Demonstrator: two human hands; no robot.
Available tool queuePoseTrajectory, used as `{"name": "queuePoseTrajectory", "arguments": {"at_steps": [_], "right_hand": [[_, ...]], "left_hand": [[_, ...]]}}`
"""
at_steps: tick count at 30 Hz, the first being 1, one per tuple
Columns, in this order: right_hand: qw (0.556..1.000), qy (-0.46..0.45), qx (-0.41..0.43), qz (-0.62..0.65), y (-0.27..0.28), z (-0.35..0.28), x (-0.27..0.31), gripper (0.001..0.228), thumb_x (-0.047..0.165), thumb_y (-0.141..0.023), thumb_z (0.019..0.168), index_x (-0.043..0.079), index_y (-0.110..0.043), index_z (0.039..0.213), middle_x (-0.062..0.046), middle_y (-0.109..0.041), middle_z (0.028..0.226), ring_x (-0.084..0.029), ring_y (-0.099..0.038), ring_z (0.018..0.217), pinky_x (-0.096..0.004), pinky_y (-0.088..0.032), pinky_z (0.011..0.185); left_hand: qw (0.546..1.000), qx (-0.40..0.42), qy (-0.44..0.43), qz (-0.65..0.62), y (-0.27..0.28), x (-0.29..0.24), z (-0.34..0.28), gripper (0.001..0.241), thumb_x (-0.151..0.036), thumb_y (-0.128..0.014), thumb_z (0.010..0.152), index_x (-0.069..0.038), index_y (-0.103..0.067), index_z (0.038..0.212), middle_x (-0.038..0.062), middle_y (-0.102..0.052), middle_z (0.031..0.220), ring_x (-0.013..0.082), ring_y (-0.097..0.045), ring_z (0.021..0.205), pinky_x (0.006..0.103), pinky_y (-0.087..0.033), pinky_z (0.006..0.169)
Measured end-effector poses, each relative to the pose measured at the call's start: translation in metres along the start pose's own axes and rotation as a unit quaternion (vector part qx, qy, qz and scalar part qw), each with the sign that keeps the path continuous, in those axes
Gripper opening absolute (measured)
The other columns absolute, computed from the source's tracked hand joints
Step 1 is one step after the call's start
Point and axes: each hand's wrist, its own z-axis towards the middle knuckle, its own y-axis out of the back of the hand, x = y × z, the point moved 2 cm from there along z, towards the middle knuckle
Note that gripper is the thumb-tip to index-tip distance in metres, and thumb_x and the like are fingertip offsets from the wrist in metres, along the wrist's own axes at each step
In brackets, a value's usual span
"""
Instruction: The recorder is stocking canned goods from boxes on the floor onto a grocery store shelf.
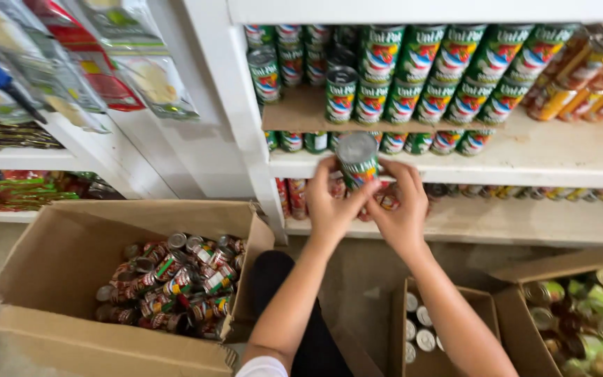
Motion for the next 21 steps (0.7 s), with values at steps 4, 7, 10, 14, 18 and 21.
{"name": "queuePoseTrajectory", "arguments": {"at_steps": [4, 7, 10, 14, 18, 21], "right_hand": [[1.0, 0.021, -0.01, -0.02, -0.028, 0.054, 0.013, 0.051, -0.002, -0.079, 0.085, 0.001, -0.061, 0.133, -0.014, -0.063, 0.124, -0.022, -0.071, 0.108, -0.032, -0.062, 0.082], [0.998, 0.052, 0.01, -0.018, -0.042, 0.082, 0.016, 0.052, 0.005, -0.081, 0.088, 0.004, -0.06, 0.136, -0.014, -0.06, 0.135, -0.026, -0.071, 0.114, -0.034, -0.062, 0.087], [0.982, 0.132, 0.037, -0.129, -0.05, 0.098, 0.015, 0.062, 0.004, -0.079, 0.088, 0.0, -0.054, 0.144, -0.019, -0.053, 0.147, -0.038, -0.058, 0.13, -0.043, -0.055, 0.101], [0.967, 0.145, 0.067, -0.199, -0.059, 0.114, 0.003, 0.072, 0.008, -0.076, 0.085, 0.001, -0.047, 0.15, -0.019, -0.047, 0.153, -0.041, -0.053, 0.135, -0.046, -0.052, 0.102], [0.962, 0.143, 0.085, -0.217, -0.064, 0.121, -0.006, 0.075, 0.012, -0.076, 0.085, 0.003, -0.044, 0.152, -0.016, -0.047, 0.154, -0.038, -0.055, 0.135, -0.045, -0.054, 0.101], [0.962, 0.104, 0.108, -0.227, -0.063, 0.124, -0.006, 0.076, 0.013, -0.076, 0.084, 0.005, -0.043, 0.151, -0.015, -0.046, 0.155, -0.038, -0.056, 0.132, -0.046, -0.055, 0.096]], "left_hand": [[0.996, -0.051, -0.051, 0.058, 0.018, -0.007, 0.068, 0.055, -0.026, -0.095, 0.077, 0.0, -0.065, 0.115, 0.009, -0.076, 0.105, 0.0143, -0.072, 0.093, 0.0298, -0.06, 0.083], [0.994, -0.054, -0.087, -0.044, 0.024, 0.007, 0.124, 0.058, -0.027, -0.091, 0.082, 0.0, -0.06, 0.123, 0.008, -0.074, 0.109, 0.0117, -0.071, 0.093, 0.0281, -0.059, 0.082], [0.992, -0.068, -0.1, -0.048, 0.022, 0.031, 0.166, 0.056, -0.025, -0.092, 0.08, 0.0, -0.061, 0.12, 0.008, -0.075, 0.106, 0.0116, -0.072, 0.091, 0.0276, -0.06, 0.08], [0.993, -0.07, -0.097, -0.008, 0.011, 0.051, 0.207, 0.054, -0.026, -0.092, 0.079, 0.001, -0.064, 0.116, 0.008, -0.078, 0.1, 0.0141, -0.075, 0.086, 0.0285, -0.061, 0.077], [0.985, -0.072, -0.149, 0.04, -0.01, 0.073, 0.234, 0.06, -0.032, -0.093, 0.076, 0.0, -0.065, 0.118, 0.013, -0.076, 0.105, 0.0226, -0.076, 0.092, 0.0341, -0.061, 0.082], [0.971, -0.081, -0.203, 0.098, -0.02, 0.096, 0.25, 0.063, -0.031, -0.095, 0.071, -0.002, -0.067, 0.119, 0.017, -0.072, 0.113, 0.0324, -0.071, 0.103, 0.0411, -0.058, 0.089]]}}
